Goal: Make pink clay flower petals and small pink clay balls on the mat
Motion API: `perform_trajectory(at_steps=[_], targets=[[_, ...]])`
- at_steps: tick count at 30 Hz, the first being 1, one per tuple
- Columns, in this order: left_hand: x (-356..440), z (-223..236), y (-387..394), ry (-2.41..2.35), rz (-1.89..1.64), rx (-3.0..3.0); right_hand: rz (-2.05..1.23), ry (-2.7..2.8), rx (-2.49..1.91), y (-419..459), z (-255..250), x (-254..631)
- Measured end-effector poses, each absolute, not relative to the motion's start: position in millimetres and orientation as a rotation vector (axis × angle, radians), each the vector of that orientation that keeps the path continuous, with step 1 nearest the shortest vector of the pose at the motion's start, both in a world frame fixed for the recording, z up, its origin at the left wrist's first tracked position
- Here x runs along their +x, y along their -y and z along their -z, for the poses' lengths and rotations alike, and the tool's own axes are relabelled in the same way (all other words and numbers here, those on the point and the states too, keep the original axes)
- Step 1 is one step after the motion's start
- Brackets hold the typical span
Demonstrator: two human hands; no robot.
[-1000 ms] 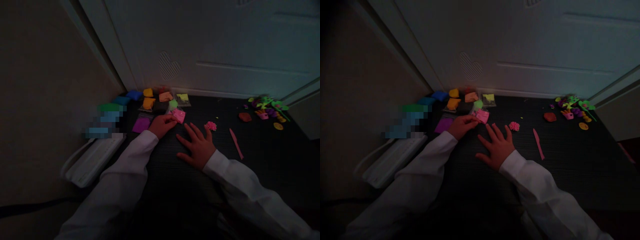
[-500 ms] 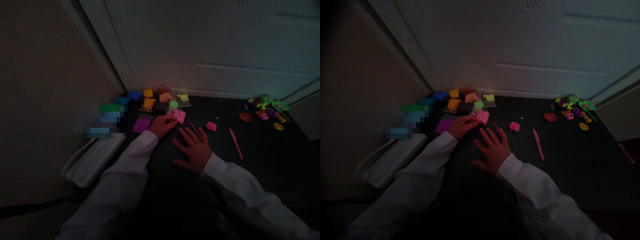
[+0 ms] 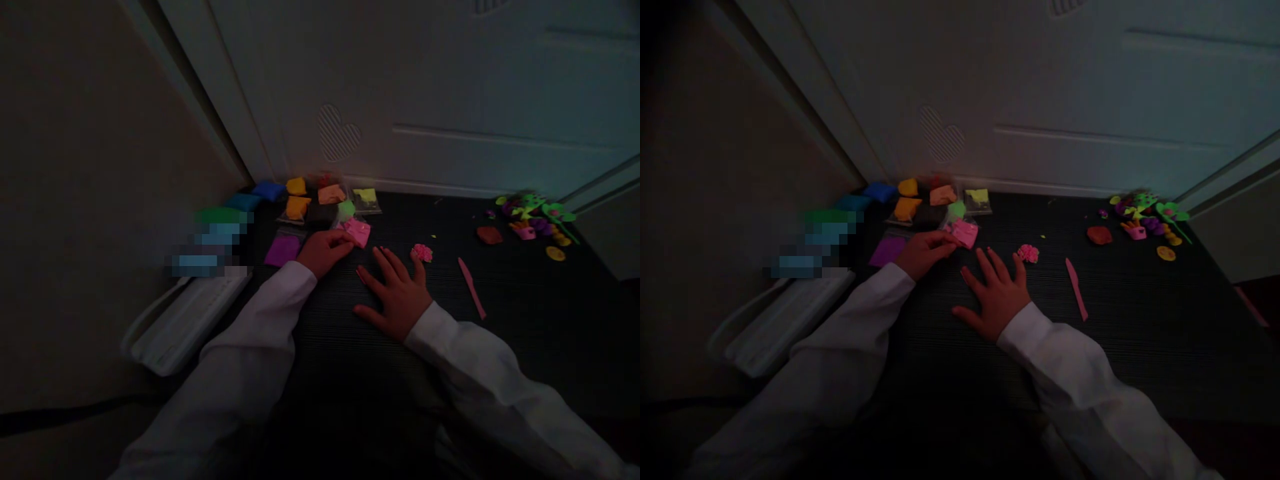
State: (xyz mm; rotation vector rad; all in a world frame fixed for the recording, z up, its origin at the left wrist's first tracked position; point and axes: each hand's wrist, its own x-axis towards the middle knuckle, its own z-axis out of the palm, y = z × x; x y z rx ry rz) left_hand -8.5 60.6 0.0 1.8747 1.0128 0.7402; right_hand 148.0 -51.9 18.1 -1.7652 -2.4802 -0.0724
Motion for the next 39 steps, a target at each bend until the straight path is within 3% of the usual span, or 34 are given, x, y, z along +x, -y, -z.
perform_trajectory(at_steps=[39], targets=[[-8.3,1.9,-61.8,-1.000,-0.757,1.867,0.090,2.483,-1.787,53.1,-17.4,133.7]])
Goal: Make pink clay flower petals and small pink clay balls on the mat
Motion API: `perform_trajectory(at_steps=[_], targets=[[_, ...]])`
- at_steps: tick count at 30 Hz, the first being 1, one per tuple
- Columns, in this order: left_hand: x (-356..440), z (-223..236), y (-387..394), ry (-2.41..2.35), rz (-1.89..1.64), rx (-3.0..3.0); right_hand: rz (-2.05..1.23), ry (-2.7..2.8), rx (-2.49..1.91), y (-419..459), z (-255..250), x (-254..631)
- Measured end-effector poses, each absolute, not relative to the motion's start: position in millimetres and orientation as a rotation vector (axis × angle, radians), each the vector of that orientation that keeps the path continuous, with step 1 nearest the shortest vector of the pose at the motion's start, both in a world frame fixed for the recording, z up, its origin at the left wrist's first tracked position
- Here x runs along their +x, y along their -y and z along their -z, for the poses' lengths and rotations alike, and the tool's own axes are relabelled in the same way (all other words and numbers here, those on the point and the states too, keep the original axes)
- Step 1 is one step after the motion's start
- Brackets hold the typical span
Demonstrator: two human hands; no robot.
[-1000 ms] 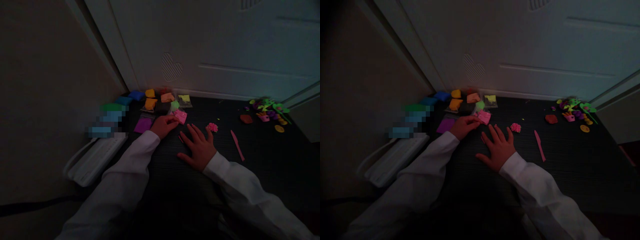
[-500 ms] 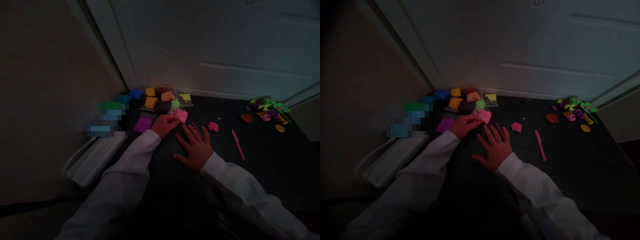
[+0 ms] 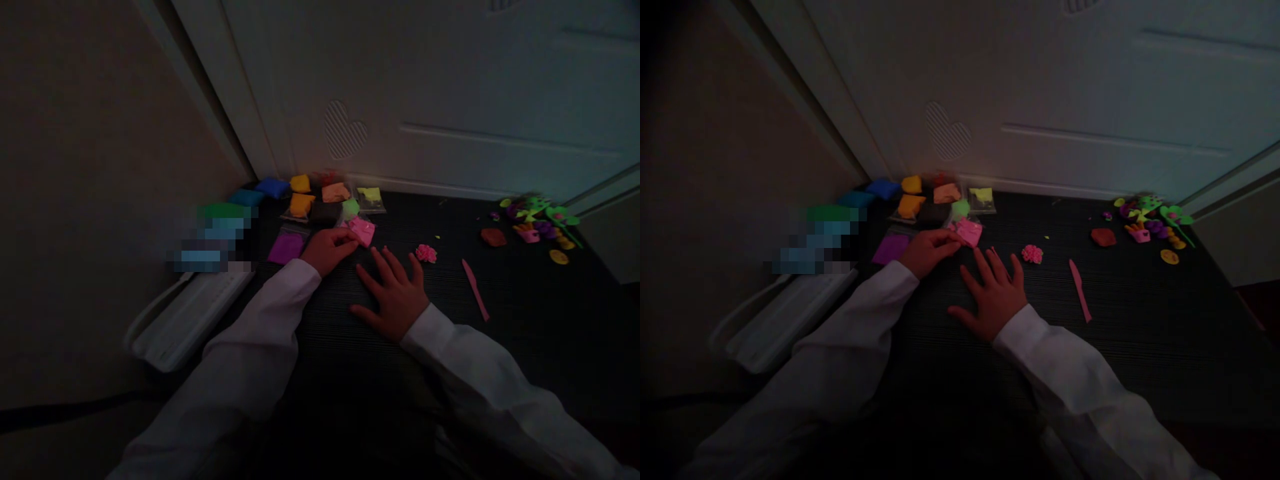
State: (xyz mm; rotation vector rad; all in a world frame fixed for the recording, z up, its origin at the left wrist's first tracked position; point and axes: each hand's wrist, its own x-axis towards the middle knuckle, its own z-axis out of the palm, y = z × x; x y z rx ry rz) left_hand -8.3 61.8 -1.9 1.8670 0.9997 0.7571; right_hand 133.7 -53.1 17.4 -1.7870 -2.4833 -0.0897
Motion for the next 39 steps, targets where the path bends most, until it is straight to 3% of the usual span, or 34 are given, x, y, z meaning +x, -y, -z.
perform_trajectory(at_steps=[39], targets=[[-8.4,0.0,-61.1,-1.001,-0.750,1.886,0.037,2.425,-1.814,52.6,-15.7,135.9]])
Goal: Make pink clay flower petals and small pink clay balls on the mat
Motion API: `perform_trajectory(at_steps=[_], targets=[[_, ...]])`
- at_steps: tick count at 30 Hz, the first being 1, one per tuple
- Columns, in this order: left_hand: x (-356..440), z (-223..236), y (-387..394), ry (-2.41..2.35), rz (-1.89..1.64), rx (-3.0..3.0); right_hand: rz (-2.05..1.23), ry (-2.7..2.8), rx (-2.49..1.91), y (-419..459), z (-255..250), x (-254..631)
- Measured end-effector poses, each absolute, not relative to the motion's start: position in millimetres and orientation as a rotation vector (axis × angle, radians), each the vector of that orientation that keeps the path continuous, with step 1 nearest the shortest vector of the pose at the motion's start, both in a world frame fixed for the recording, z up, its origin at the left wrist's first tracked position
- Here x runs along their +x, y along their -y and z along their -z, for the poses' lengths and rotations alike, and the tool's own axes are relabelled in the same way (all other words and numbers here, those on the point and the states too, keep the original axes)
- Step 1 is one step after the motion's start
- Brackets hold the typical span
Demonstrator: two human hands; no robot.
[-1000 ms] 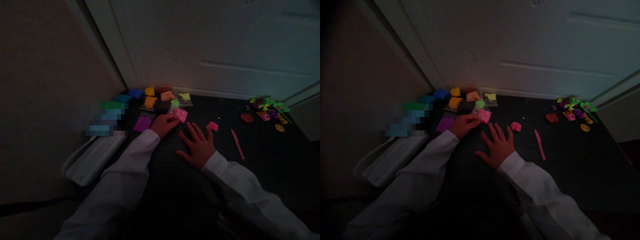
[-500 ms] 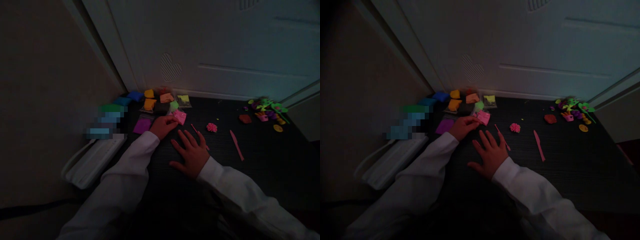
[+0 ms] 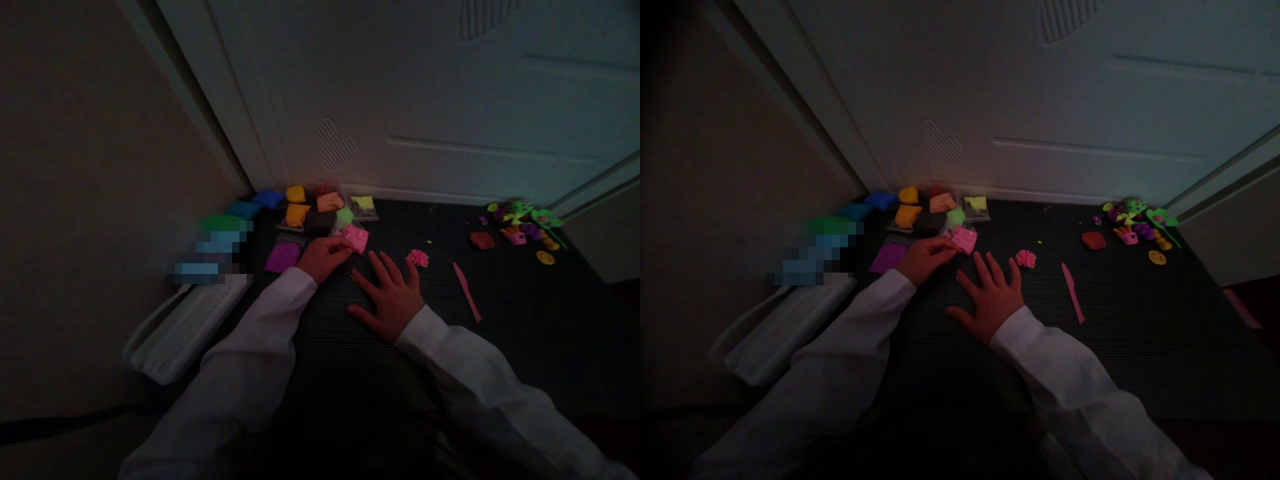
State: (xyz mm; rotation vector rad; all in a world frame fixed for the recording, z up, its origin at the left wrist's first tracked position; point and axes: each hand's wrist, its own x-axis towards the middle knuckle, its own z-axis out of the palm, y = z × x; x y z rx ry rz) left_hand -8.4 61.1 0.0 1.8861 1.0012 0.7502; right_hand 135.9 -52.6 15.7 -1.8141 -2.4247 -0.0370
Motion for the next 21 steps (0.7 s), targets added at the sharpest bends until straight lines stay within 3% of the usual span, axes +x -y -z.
perform_trajectory(at_steps=[21], targets=[[-8.6,0.3,-60.6,-1.008,-0.743,1.848,0.034,2.427,-1.811,55.4,-17.1,137.0]])
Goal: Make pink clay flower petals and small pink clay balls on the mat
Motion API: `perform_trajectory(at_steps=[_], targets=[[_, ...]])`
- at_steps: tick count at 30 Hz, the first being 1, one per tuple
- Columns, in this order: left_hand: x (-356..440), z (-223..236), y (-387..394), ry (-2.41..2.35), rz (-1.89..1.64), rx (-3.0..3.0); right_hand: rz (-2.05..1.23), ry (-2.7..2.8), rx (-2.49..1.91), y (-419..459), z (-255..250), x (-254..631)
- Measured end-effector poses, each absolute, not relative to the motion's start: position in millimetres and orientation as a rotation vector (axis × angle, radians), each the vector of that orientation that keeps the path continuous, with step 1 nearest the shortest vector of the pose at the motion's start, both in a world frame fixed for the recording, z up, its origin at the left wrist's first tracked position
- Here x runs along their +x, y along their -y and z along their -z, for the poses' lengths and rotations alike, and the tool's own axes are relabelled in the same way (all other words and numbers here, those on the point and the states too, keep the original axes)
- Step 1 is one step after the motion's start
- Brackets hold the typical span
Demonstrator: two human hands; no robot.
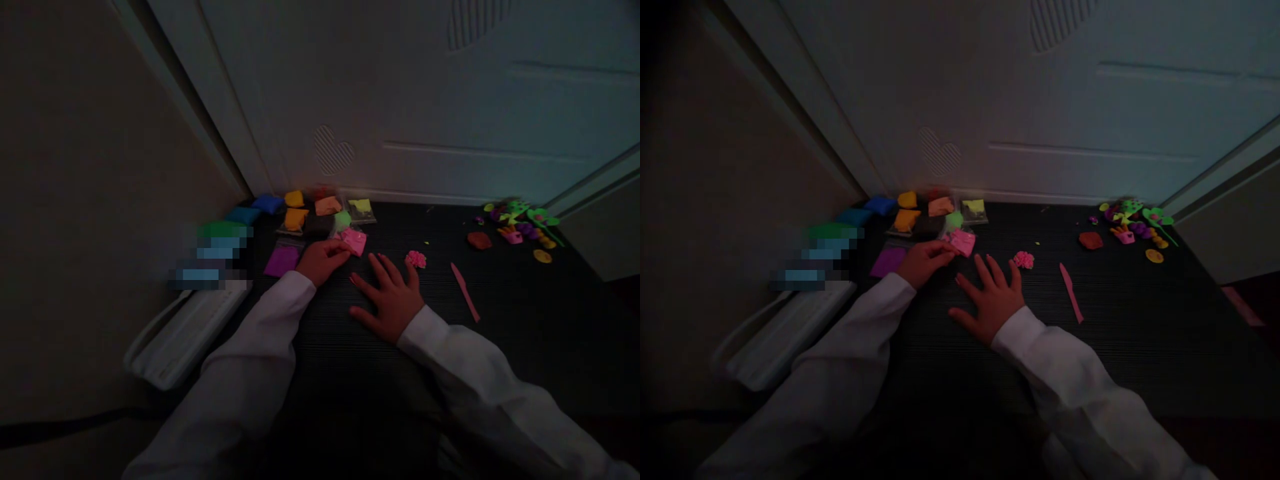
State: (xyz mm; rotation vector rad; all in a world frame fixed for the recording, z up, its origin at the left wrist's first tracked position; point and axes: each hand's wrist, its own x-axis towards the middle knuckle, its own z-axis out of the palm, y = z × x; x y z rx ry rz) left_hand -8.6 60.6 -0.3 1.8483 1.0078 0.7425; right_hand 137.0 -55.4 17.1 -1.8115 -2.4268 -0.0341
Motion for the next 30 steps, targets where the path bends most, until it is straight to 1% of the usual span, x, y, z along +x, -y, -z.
perform_trajectory(at_steps=[5,10,14,20,24,30], targets=[[-8.6,-1.2,-60.3,-1.028,-0.736,1.856,-0.004,2.509,-1.724,56.2,-17.3,136.6],[-8.4,-0.9,-60.3,-1.024,-0.733,1.858,0.026,2.423,-1.806,56.5,-16.8,136.8],[-8.4,0.4,-61.0,-1.011,-0.743,1.849,-0.021,2.508,-1.700,58.4,-17.0,135.1],[-9.2,0.2,-61.0,-1.024,-0.736,1.840,0.029,2.425,-1.806,54.5,-17.6,138.6],[-9.4,-0.7,-60.5,-1.034,-0.730,1.829,-0.006,2.497,-1.718,55.5,-18.8,136.7],[-8.5,-1.4,-60.5,-1.030,-0.742,1.839,0.018,2.454,-1.778,55.7,-18.1,135.8]])
